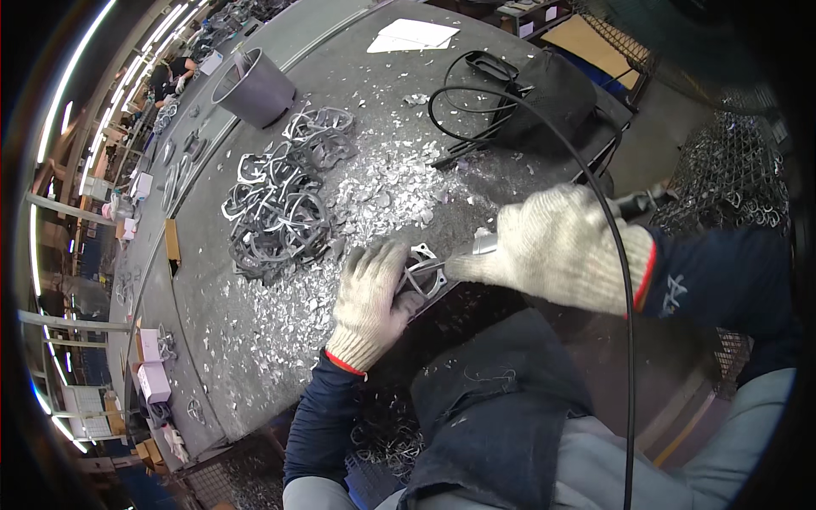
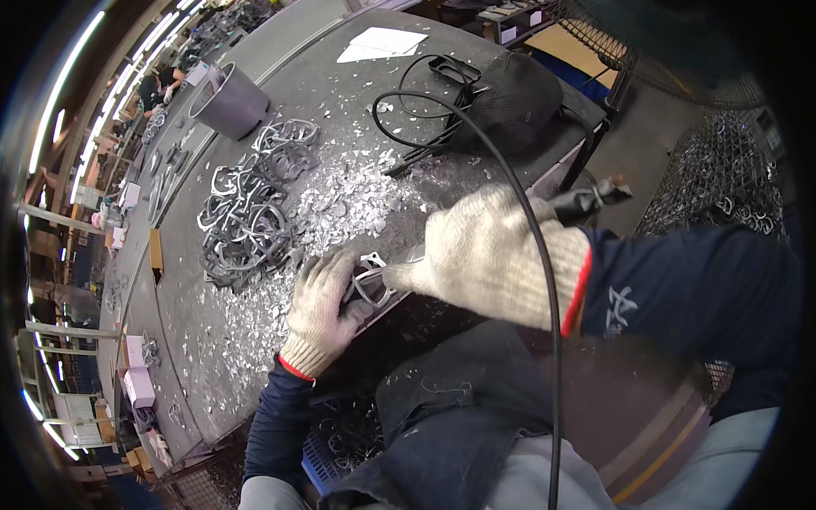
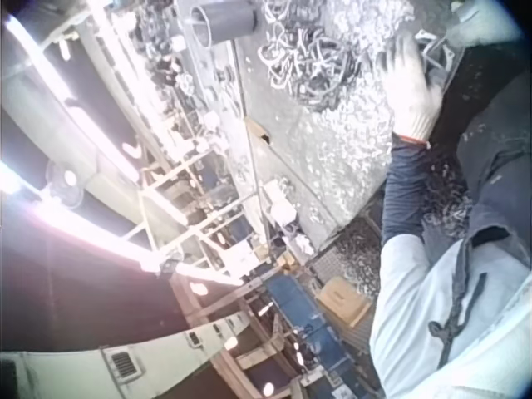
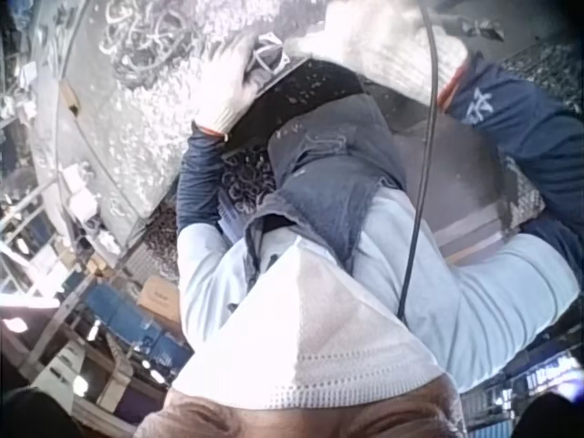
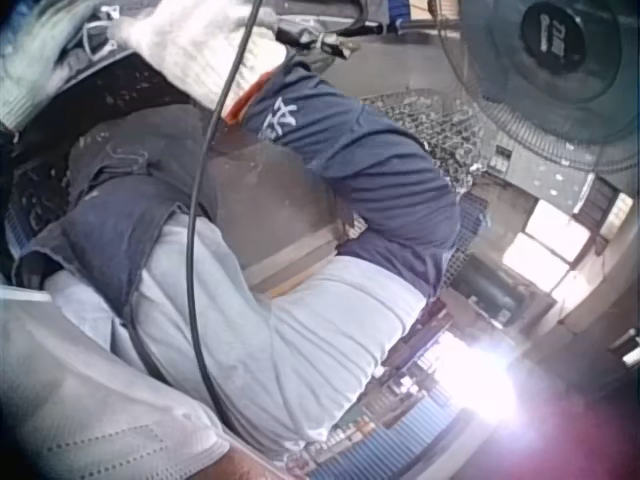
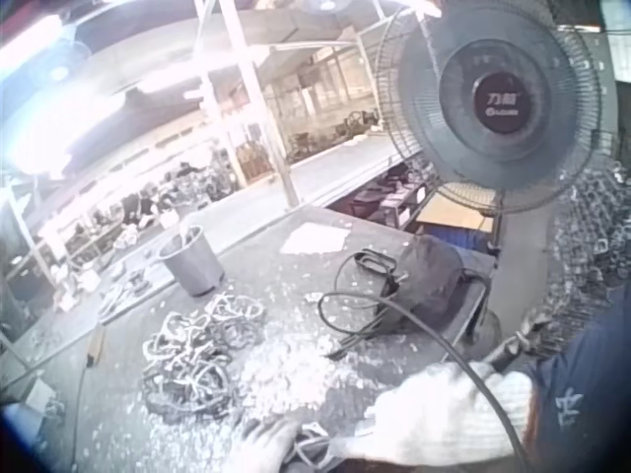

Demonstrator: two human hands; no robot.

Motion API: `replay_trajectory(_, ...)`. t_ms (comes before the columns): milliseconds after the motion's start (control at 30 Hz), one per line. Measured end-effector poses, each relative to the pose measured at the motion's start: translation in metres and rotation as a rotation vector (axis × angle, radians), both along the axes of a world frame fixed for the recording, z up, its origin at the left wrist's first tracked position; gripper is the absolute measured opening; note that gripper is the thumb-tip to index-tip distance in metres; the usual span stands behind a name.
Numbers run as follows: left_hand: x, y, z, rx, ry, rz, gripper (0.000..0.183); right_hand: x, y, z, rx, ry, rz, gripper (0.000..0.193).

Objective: The person files the edges of a small metal part by hand with a hand file to remove burrs and smooth the finish.

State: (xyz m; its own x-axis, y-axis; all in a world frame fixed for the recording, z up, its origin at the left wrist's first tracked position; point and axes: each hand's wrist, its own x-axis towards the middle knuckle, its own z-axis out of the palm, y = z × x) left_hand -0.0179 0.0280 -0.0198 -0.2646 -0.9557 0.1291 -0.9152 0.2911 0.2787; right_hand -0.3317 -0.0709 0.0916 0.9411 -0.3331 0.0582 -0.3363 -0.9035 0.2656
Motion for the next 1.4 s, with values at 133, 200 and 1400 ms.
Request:
replay_trajectory(133,0.001,0.000,-0.002,-0.006,0.027,0.002,0.089,-0.010,-0.015,-0.008,0.248,0.152,-0.123,0.056)
replay_trajectory(200,0.001,0.001,-0.004,-0.036,0.056,-0.006,0.087,-0.019,-0.011,-0.013,0.355,0.307,-0.258,0.061)
replay_trajectory(1400,-0.033,0.033,-0.036,-0.219,0.005,0.238,0.098,-0.016,0.032,-0.018,2.322,-0.091,-0.772,0.092)
